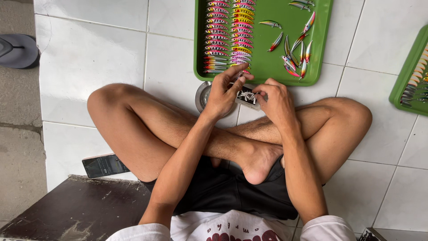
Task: The person sits cross-legged on the floor and attaches small metal hooks to colorful fishing lures. They pick up a lure, insert a hook into a small container, and then attach it to the lure before placing it back on a green tray.
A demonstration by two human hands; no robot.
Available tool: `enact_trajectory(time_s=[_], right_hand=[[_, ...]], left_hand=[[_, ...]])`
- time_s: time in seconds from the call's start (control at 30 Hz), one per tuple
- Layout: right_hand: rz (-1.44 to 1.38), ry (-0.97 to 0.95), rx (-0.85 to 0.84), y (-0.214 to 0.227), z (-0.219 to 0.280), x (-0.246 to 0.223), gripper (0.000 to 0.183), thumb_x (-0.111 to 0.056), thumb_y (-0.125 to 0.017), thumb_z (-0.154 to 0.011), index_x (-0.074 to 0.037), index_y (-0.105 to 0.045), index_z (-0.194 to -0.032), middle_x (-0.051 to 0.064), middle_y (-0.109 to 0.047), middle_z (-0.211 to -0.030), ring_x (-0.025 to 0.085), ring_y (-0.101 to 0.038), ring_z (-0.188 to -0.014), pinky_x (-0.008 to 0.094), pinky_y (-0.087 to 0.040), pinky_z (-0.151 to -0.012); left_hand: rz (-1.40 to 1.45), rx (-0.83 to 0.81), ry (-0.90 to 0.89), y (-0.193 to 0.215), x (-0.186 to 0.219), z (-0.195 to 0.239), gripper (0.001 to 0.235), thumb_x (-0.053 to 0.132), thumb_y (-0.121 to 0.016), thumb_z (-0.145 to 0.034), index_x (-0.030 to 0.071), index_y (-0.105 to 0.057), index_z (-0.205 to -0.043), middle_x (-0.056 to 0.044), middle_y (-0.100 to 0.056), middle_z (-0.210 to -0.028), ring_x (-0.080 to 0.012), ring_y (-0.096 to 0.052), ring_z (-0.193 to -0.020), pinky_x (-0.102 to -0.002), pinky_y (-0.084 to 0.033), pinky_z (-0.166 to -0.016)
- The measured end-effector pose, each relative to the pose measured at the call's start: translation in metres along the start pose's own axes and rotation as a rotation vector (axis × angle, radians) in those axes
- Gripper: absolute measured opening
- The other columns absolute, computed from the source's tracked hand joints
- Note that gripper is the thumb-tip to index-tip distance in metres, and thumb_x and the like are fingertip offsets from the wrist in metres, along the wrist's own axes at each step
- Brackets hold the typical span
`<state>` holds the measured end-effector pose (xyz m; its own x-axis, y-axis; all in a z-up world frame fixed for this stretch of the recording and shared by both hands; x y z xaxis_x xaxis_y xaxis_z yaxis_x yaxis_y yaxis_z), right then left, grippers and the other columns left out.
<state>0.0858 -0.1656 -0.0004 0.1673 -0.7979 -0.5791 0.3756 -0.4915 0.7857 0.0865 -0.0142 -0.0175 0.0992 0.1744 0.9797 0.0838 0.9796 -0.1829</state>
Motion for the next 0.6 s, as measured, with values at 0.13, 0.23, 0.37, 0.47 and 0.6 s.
enact_trajectory(time_s=[0.13, 0.23, 0.37, 0.47, 0.6], right_hand=[[0.033, -0.003, -0.065, -0.008, -0.002, -0.022, 0.016, -0.006, -0.079, -0.089, -0.015, -0.081, -0.102, 0.005, -0.060, -0.078, 0.027, -0.064, -0.075, 0.045, -0.055, -0.074], [0.100, -0.011, -0.094, -0.013, -0.004, -0.026, 0.016, -0.011, -0.081, -0.085, -0.019, -0.081, -0.099, 0.003, -0.056, -0.072, 0.029, -0.064, -0.070, 0.049, -0.056, -0.072], [0.101, -0.026, -0.100, -0.018, -0.006, -0.016, 0.016, -0.013, -0.081, -0.084, -0.020, -0.079, -0.098, 0.004, -0.056, -0.070, 0.031, -0.065, -0.069, 0.052, -0.057, -0.070], [0.103, -0.048, -0.107, -0.022, -0.006, -0.009, 0.015, -0.016, -0.081, -0.084, -0.022, -0.078, -0.098, 0.002, -0.057, -0.071, 0.030, -0.066, -0.073, 0.052, -0.058, -0.073], [0.100, -0.047, -0.114, -0.025, -0.007, -0.007, 0.014, -0.015, -0.081, -0.083, -0.020, -0.076, -0.094, 0.002, -0.057, -0.071, 0.030, -0.067, -0.075, 0.052, -0.058, -0.074]], left_hand=[[0.047, 0.022, 0.027, 0.000, 0.011, 0.001, 0.046, -0.001, -0.054, -0.101, 0.007, -0.054, -0.146, -0.016, -0.077, -0.108, -0.0150, -0.064, -0.085, -0.028, -0.059, -0.076], [0.016, 0.045, 0.038, 0.004, 0.022, 0.001, 0.045, -0.001, -0.055, -0.101, 0.010, -0.053, -0.145, -0.015, -0.077, -0.109, -0.0136, -0.063, -0.084, -0.028, -0.060, -0.077], [0.035, 0.042, 0.066, 0.004, 0.005, 0.002, 0.043, 0.001, -0.056, -0.100, 0.009, -0.053, -0.142, -0.015, -0.077, -0.107, -0.0134, -0.062, -0.082, -0.028, -0.059, -0.075], [0.035, 0.034, 0.077, 0.002, 0.005, 0.002, 0.041, 0.001, -0.056, -0.100, 0.009, -0.053, -0.141, -0.014, -0.078, -0.107, -0.0139, -0.062, -0.081, -0.027, -0.058, -0.072], [0.023, 0.032, 0.086, 0.001, 0.006, 0.002, 0.038, 0.002, -0.056, -0.099, 0.008, -0.053, -0.137, -0.013, -0.078, -0.105, -0.0143, -0.062, -0.079, -0.026, -0.057, -0.070]])
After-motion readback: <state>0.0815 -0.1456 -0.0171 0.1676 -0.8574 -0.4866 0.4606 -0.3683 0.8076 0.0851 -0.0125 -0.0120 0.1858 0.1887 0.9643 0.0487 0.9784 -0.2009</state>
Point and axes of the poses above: each hand's wrist, its own z-axis away from the middle knuckle, its own y-axis out of the back of the hand, x = y × z, the point moved 9 cm from there along -z, towards the middle knuckle
